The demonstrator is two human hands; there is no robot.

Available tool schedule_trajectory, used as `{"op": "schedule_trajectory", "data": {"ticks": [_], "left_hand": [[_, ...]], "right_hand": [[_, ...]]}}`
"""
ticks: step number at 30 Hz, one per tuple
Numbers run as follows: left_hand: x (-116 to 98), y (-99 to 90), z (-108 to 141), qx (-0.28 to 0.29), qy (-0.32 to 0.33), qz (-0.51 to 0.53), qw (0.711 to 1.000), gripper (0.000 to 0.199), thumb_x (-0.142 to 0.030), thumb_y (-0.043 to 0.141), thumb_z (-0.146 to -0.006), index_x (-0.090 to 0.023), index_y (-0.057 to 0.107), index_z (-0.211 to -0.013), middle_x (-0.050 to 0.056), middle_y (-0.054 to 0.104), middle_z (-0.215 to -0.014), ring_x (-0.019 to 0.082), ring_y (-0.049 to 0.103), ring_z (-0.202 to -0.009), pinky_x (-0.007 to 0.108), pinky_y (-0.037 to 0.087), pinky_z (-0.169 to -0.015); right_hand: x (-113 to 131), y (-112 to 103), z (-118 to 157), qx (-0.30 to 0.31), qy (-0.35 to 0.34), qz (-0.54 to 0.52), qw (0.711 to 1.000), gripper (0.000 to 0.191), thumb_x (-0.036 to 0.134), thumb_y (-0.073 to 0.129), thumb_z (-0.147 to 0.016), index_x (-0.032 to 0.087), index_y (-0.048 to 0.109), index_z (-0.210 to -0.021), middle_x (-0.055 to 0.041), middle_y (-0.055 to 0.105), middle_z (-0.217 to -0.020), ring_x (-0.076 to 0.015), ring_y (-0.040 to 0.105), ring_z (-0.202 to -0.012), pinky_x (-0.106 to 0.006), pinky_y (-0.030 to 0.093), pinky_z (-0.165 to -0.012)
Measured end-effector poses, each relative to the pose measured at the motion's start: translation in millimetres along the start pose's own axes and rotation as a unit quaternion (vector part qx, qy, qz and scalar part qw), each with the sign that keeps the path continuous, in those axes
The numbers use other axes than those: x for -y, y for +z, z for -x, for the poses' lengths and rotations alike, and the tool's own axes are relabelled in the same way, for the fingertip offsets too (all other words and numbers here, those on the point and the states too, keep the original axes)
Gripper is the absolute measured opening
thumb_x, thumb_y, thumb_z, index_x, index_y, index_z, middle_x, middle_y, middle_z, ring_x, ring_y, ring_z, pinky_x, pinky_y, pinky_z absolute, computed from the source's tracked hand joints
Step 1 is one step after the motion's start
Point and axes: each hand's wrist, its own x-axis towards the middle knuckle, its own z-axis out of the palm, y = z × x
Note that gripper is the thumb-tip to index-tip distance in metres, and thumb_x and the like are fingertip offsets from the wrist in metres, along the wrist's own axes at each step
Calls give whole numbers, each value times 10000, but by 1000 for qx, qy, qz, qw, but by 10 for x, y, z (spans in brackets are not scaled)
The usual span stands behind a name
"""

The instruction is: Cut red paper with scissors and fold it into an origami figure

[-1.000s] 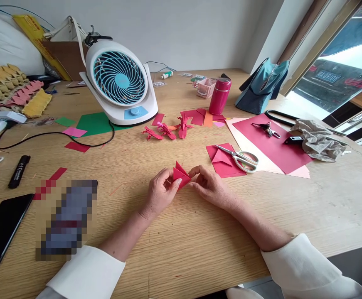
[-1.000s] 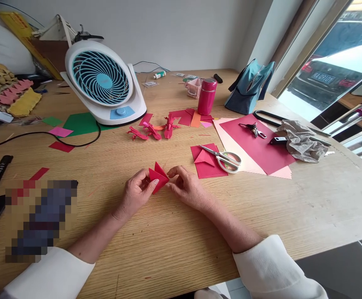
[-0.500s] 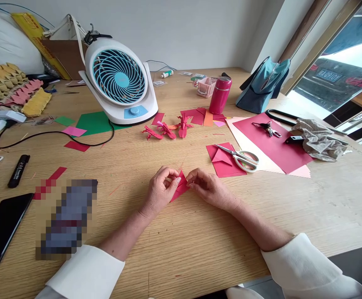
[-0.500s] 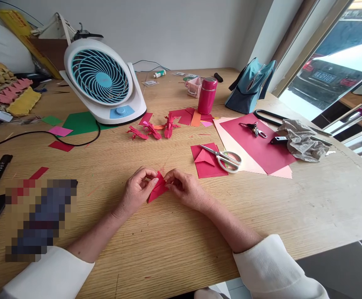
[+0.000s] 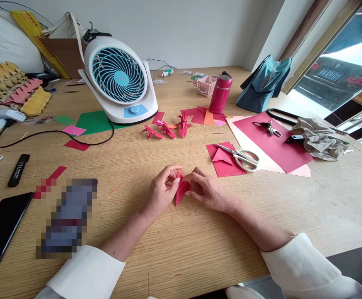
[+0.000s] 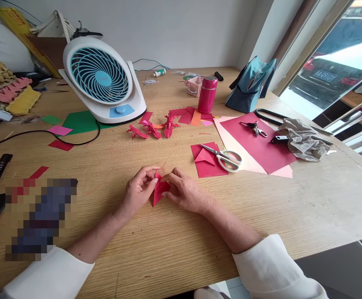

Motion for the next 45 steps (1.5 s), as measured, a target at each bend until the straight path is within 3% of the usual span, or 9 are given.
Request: {"op": "schedule_trajectory", "data": {"ticks": [3,7,15,21,26,30,39,45], "left_hand": [[-36,-12,-9,16,36,-39,998,236,-119,498,-887,-204,652,-1044,34,605,-891,115,584,-780,202,488,-650],[-59,-17,-6,12,45,-64,997,172,-95,515,-868,-175,666,-885,28,606,-835,113,578,-750,191,473,-607],[-26,-6,22,15,71,-114,991,168,-107,515,-883,-174,669,-890,18,612,-814,89,536,-638,191,411,-535],[-39,-49,38,37,103,-164,980,208,-67,486,-865,-181,660,-860,23,593,-816,129,562,-736,253,459,-666],[-50,-99,22,73,152,-202,965,258,-12,468,-811,-182,658,-853,63,586,-972,193,549,-947,347,475,-846],[-42,-111,7,115,156,-190,962,231,-20,471,-823,-179,638,-838,73,599,-1076,207,538,-1039,380,459,-924],[-93,-119,13,183,171,-206,946,177,-51,508,-811,-187,613,-854,56,636,-982,214,541,-967,394,460,-881],[-118,-138,29,219,207,-219,928,210,-19,508,-792,-182,618,-865,64,601,-950,210,522,-957,379,455,-888]], "right_hand": [[6,2,2,6,5,9,1000,288,170,655,-833,169,560,-1105,-45,486,-940,-133,490,-734,-275,458,-704],[-11,6,2,8,9,4,1000,217,182,657,-833,169,576,-1034,-55,491,-978,-124,499,-735,-259,457,-686],[-74,32,14,-1,-9,-27,1000,84,126,632,-838,168,568,-873,-26,526,-903,-106,511,-707,-222,429,-644],[-54,1,12,41,-30,-11,999,80,116,618,-856,167,616,-918,-29,582,-897,-121,552,-771,-227,431,-707],[-32,-53,8,69,-41,10,997,48,124,596,-872,164,622,-862,-19,567,-842,-122,536,-744,-238,424,-721],[-10,-101,17,90,-44,9,995,71,94,583,-857,157,614,-858,-21,560,-850,-116,530,-731,-229,421,-708],[-4,-190,51,132,-47,44,989,117,72,561,-825,164,620,-869,-30,545,-856,-120,514,-711,-233,405,-665],[24,-212,65,171,-50,95,979,82,155,597,-821,164,600,-739,-37,537,-806,-139,495,-713,-264,392,-682]]}}
